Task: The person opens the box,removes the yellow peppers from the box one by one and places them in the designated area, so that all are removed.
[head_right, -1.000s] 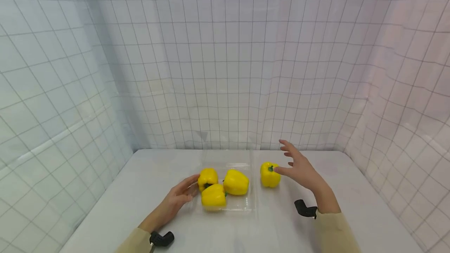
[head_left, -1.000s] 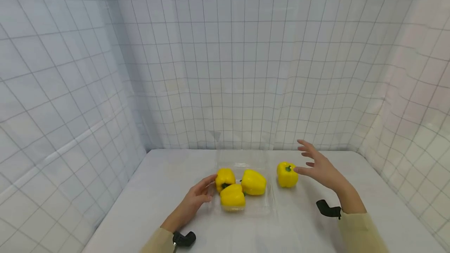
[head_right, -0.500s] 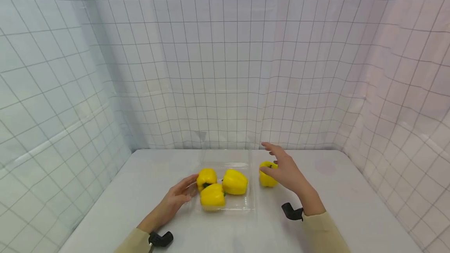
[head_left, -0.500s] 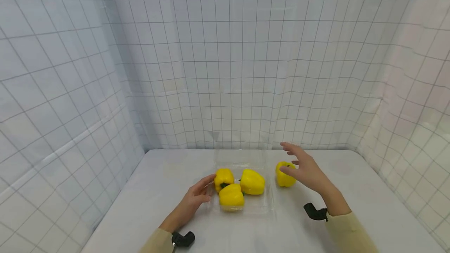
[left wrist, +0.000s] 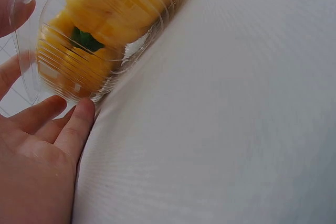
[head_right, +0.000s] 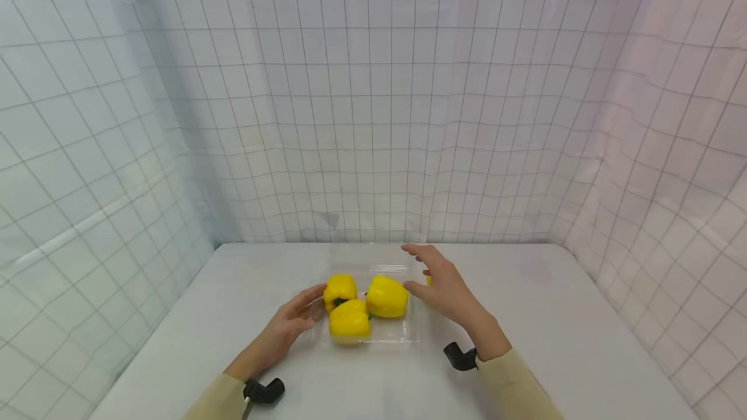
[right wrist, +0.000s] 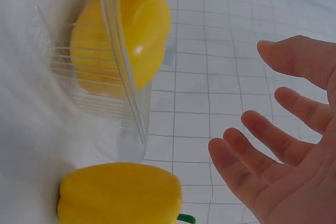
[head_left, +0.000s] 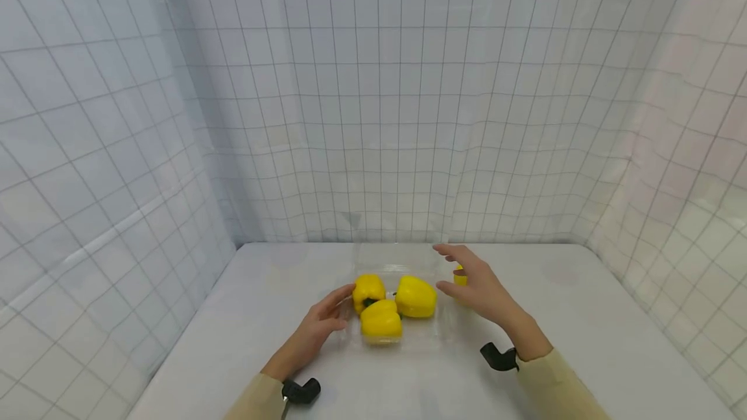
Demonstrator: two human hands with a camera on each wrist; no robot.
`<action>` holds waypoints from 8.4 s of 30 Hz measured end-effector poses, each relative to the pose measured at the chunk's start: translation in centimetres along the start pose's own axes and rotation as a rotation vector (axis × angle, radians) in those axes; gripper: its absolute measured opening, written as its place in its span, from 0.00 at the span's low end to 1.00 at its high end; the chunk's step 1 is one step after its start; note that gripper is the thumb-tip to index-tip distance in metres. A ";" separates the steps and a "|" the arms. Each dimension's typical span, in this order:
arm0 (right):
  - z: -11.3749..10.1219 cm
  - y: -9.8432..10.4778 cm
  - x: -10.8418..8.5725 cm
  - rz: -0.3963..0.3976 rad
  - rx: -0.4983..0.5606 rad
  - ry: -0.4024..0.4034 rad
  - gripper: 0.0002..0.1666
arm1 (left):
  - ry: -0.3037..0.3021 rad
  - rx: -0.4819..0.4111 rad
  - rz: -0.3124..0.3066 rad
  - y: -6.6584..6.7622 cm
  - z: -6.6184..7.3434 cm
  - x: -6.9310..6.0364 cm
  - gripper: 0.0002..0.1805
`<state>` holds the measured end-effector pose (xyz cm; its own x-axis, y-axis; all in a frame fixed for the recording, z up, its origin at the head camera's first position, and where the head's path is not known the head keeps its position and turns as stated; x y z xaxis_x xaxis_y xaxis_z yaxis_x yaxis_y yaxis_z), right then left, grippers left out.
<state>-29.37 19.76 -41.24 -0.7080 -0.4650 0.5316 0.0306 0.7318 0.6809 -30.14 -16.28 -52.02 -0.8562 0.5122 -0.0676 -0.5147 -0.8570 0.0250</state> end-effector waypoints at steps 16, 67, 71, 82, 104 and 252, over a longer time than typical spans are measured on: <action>0.9 -4.3 -0.1 -0.036 0.000 0.011 0.36 | -0.011 0.006 0.000 0.1 -0.1 0.2 0.37; 1.2 -8.0 -0.5 -0.154 -0.219 -0.039 0.35 | -0.009 0.000 0.009 -0.3 -0.1 0.0 0.37; 1.1 -8.0 -0.4 -0.149 -0.206 -0.047 0.35 | -0.008 0.008 0.017 -0.3 0.0 0.0 0.36; 1.3 -7.9 -0.6 -0.177 -0.200 -0.069 0.38 | 0.002 0.015 0.018 -0.4 0.0 -0.3 0.36; 0.6 -6.3 -0.1 -0.172 -0.234 -0.044 0.48 | -0.010 0.018 -0.004 -0.5 -0.1 -0.4 0.36; 3.6 0.0 -11.2 0.028 0.028 -0.363 0.53 | 0.202 -0.102 0.280 -4.1 0.5 -4.3 0.34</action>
<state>-23.93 26.80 -48.98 -0.9116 -0.2414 0.3327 0.0375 0.7572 0.6521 -24.37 -14.90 -51.33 -0.9321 0.2436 -0.2679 -0.2450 -0.9691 -0.0287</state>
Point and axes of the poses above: each hand's wrist, its own x-axis towards the middle knuckle, its own y-axis out of the back of the hand, z = x × y, the point moved 1 cm from there along x, towards the middle knuckle, and after that the axes turned 11 degrees about y, right-handed, at the moved point
